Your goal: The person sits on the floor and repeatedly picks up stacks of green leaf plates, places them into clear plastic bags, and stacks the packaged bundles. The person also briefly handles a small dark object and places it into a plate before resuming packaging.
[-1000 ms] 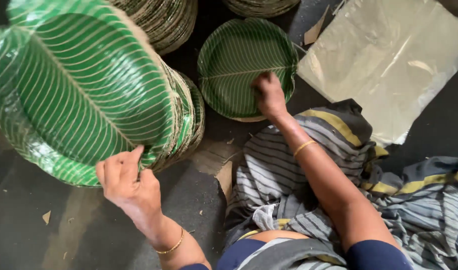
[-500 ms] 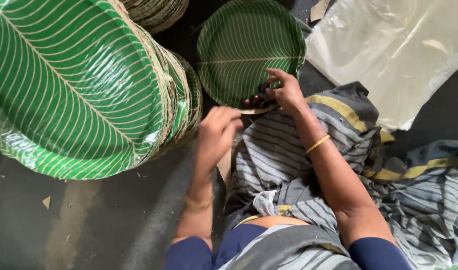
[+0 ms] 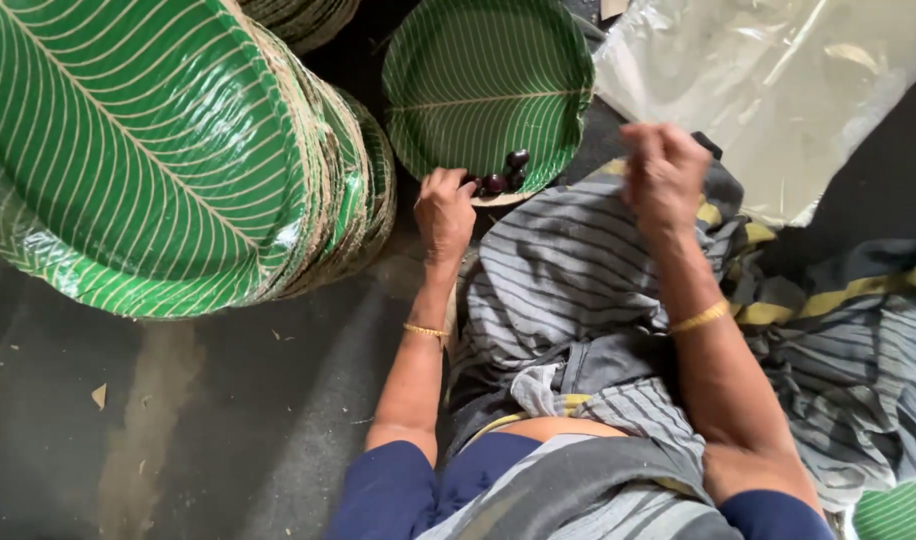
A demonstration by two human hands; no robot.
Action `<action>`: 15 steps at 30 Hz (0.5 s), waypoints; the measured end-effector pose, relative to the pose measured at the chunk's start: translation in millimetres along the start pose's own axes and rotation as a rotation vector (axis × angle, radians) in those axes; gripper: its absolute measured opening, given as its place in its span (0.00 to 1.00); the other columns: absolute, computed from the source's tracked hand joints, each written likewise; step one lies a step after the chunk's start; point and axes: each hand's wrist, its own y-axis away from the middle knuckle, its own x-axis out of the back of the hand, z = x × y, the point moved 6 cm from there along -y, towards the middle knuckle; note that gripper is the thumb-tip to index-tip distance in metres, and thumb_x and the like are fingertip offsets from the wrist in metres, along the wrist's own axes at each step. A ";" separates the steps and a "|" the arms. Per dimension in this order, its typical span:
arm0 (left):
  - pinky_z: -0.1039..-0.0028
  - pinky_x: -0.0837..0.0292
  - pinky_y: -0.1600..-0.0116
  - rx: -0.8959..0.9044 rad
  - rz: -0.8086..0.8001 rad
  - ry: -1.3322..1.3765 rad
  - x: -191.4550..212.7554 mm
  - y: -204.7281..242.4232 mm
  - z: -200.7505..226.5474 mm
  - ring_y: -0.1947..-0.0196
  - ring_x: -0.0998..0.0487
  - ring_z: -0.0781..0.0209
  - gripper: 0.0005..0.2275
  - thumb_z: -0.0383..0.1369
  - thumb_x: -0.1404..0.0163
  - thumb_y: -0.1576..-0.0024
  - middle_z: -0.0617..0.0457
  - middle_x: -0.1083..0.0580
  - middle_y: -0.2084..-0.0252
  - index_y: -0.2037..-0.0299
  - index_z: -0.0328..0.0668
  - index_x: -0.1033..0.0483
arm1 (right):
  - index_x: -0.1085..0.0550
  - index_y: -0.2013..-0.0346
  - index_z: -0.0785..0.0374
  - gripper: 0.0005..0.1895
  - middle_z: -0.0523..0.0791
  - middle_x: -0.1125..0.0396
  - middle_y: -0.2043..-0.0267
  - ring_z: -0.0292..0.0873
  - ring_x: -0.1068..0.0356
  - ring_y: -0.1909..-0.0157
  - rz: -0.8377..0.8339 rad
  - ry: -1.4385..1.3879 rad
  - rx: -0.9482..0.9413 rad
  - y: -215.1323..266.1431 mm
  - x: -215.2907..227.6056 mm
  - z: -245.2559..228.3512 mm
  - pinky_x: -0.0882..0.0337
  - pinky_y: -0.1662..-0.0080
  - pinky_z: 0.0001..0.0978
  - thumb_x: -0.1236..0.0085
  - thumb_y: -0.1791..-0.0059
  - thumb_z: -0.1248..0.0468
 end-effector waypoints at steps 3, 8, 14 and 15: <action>0.57 0.29 0.50 -0.085 0.029 -0.018 -8.0 -9.3 20.1 0.54 0.24 0.43 0.09 0.26 0.40 0.49 0.46 0.23 0.58 0.59 0.37 0.20 | 0.24 0.56 0.66 0.17 0.42 0.37 0.78 0.33 0.42 0.84 0.069 -0.025 -0.060 36.8 55.3 -0.4 0.46 0.81 0.24 0.50 0.38 0.54; 0.54 0.33 0.51 -0.270 -0.012 -0.094 -47.9 -29.8 36.9 0.56 0.24 0.44 0.09 0.27 0.39 0.54 0.49 0.22 0.61 0.63 0.40 0.19 | 0.28 0.51 0.66 0.13 0.43 0.32 0.67 0.35 0.35 0.75 0.120 -0.145 -0.213 109.3 143.3 69.1 0.35 0.73 0.26 0.47 0.40 0.58; 0.56 0.30 0.50 -0.134 -0.208 -0.101 -112.5 -44.5 -16.5 0.54 0.24 0.43 0.07 0.31 0.38 0.52 0.47 0.22 0.59 0.65 0.42 0.19 | 0.28 0.45 0.64 0.12 0.46 0.30 0.60 0.40 0.28 0.66 0.071 -0.405 -0.162 160.8 183.5 118.9 0.28 0.65 0.32 0.47 0.42 0.64; 0.56 0.29 0.51 -0.105 -0.180 -0.061 -112.8 -42.9 -22.5 0.55 0.23 0.43 0.07 0.31 0.39 0.51 0.46 0.22 0.60 0.65 0.42 0.19 | 0.28 0.45 0.65 0.12 0.47 0.30 0.60 0.40 0.28 0.66 0.071 -0.416 -0.163 162.9 183.4 116.4 0.28 0.65 0.32 0.47 0.42 0.64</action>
